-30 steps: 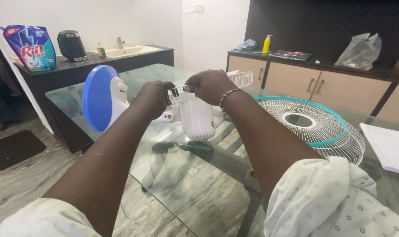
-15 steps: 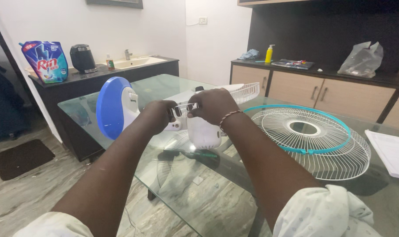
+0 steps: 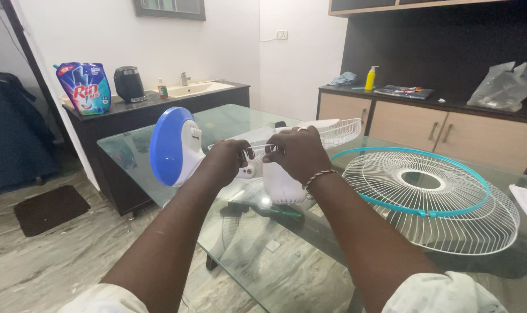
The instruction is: The person disassembles a table fan on a glass table. They remove the front grille, unscrew the central cap, detach the fan blades, remove the rear grille, and use a screwdriver to loosen screws on the motor housing.
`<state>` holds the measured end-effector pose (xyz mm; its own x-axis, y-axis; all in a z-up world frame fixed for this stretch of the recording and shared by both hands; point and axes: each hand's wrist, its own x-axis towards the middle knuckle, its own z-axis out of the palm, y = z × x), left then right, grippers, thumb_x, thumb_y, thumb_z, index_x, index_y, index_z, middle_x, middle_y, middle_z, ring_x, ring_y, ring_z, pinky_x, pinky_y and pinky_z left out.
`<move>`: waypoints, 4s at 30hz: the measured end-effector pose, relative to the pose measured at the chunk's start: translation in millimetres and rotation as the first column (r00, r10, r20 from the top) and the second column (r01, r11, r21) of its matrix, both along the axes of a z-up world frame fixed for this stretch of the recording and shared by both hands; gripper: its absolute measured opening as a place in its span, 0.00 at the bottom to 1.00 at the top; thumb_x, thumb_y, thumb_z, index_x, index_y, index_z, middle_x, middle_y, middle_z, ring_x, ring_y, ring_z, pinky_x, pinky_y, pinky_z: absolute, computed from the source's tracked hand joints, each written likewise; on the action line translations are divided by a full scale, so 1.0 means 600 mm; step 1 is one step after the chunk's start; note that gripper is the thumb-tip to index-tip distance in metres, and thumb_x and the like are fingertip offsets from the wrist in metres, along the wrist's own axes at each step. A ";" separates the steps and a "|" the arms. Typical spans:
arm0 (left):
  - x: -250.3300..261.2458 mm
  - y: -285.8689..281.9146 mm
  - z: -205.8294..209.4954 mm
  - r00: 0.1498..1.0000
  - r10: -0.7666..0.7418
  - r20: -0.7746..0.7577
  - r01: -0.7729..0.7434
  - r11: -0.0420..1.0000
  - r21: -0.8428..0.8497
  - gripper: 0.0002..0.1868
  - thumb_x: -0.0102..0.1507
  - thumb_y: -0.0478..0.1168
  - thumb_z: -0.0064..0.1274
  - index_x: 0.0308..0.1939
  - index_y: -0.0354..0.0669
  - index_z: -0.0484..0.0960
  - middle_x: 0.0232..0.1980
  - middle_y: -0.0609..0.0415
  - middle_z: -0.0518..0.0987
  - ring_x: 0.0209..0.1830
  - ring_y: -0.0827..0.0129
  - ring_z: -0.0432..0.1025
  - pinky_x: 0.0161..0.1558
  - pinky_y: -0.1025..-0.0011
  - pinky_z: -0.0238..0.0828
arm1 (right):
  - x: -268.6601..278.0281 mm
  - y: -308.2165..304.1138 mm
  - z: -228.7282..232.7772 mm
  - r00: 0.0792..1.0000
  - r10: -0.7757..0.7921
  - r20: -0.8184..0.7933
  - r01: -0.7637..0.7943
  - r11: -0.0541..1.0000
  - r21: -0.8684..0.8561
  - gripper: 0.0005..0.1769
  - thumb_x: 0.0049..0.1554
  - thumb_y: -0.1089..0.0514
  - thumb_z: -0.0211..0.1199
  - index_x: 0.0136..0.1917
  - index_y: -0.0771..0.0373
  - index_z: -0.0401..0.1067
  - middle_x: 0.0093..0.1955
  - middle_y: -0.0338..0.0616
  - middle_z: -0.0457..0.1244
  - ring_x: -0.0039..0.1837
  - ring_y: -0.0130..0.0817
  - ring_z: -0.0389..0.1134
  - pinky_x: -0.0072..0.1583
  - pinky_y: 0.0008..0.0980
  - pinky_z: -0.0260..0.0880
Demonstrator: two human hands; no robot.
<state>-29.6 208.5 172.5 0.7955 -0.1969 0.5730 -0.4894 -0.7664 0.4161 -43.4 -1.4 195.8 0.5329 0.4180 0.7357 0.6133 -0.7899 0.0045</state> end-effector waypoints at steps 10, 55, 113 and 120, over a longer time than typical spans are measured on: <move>0.048 0.000 0.010 0.999 0.042 -0.029 -0.042 0.999 -0.012 0.13 0.59 0.27 0.55 0.46 0.41 0.84 0.36 0.47 0.84 0.35 0.60 0.80 0.39 0.63 0.76 | 0.046 -0.005 0.029 0.997 0.044 -0.061 -0.046 0.998 -0.034 0.16 0.50 0.37 0.70 0.42 0.48 0.80 0.40 0.33 0.71 0.51 0.34 0.71 0.58 0.43 0.55; 0.141 0.040 0.057 0.979 0.154 0.132 -0.183 0.950 0.252 0.15 0.54 0.46 0.67 0.41 0.50 0.82 0.42 0.57 0.84 0.51 0.59 0.76 0.44 0.55 0.72 | 0.175 0.056 0.078 0.972 -0.151 -0.179 0.121 0.978 -0.172 0.14 0.44 0.51 0.75 0.44 0.48 0.77 0.41 0.35 0.71 0.52 0.39 0.72 0.58 0.45 0.61; -0.058 -0.029 -0.266 0.962 0.138 0.236 -0.184 0.965 0.185 0.26 0.61 0.35 0.52 0.64 0.52 0.76 0.69 0.52 0.73 0.69 0.58 0.65 0.71 0.49 0.47 | -0.056 0.007 -0.246 0.987 -0.097 0.127 0.109 0.990 -0.085 0.09 0.51 0.63 0.62 0.42 0.52 0.80 0.48 0.31 0.71 0.50 0.33 0.71 0.62 0.44 0.60; -0.063 -0.044 -0.297 0.961 0.152 0.230 -0.197 0.961 0.191 0.26 0.60 0.33 0.52 0.63 0.52 0.78 0.70 0.51 0.71 0.70 0.55 0.63 0.70 0.49 0.50 | -0.056 -0.001 -0.287 0.991 -0.130 0.028 0.132 0.987 -0.091 0.08 0.53 0.61 0.63 0.44 0.53 0.81 0.50 0.32 0.71 0.54 0.34 0.70 0.60 0.43 0.59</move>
